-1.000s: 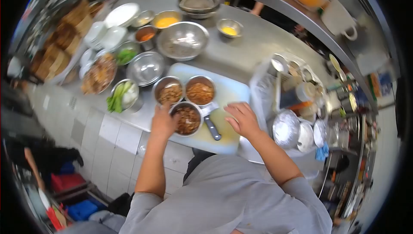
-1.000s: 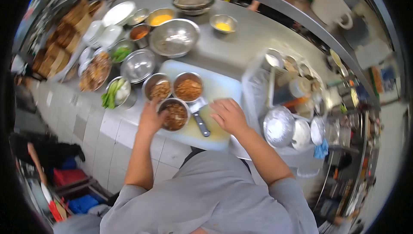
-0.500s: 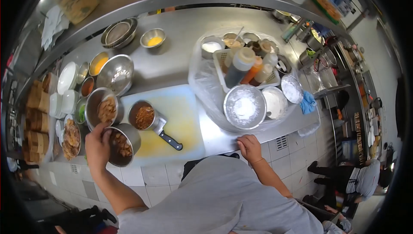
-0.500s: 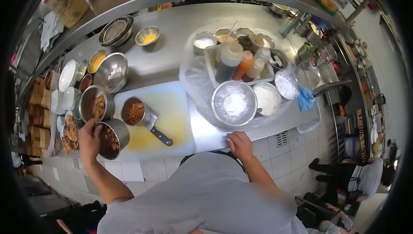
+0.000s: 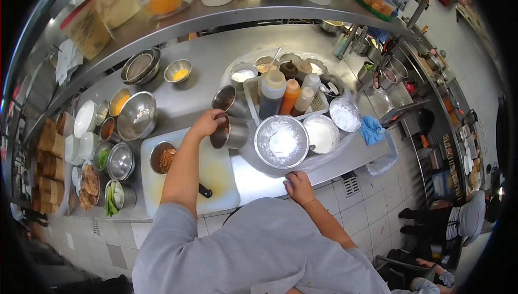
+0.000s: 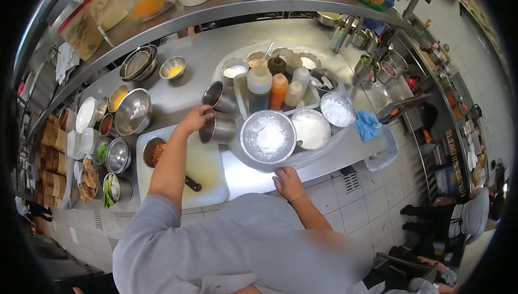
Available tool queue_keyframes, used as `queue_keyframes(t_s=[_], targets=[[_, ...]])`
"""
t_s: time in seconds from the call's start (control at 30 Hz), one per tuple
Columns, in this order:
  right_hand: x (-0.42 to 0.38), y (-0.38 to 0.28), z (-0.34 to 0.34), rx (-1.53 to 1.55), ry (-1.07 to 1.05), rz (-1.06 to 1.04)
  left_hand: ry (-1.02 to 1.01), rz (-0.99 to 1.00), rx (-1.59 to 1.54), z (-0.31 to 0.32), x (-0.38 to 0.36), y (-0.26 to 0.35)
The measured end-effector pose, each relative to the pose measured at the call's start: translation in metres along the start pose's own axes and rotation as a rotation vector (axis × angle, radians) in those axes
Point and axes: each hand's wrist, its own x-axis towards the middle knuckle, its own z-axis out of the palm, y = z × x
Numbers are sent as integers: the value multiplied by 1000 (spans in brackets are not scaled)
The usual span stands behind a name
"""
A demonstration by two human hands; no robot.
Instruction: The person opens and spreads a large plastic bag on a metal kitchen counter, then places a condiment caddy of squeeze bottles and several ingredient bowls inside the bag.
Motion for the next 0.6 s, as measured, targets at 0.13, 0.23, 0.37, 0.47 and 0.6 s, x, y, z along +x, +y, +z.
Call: queue_keyframes(t_s=[0.13, 0.23, 0.37, 0.47, 0.6], targets=[[0, -2, -2, -3, -22, 9, 46, -34, 351, -4, 15, 6], [2, -1, -2, -13, -58, 22, 154, -22, 707, 1, 35, 20], [3, 1, -1, -12, -78, 4, 49, -177, 890, 15, 71, 45], [4, -2, 1, -27, -79, 9, 118, -127, 875, 25, 88, 32], [2, -1, 3, -20, -65, 18, 258, -261, 718, 44, 89, 22]])
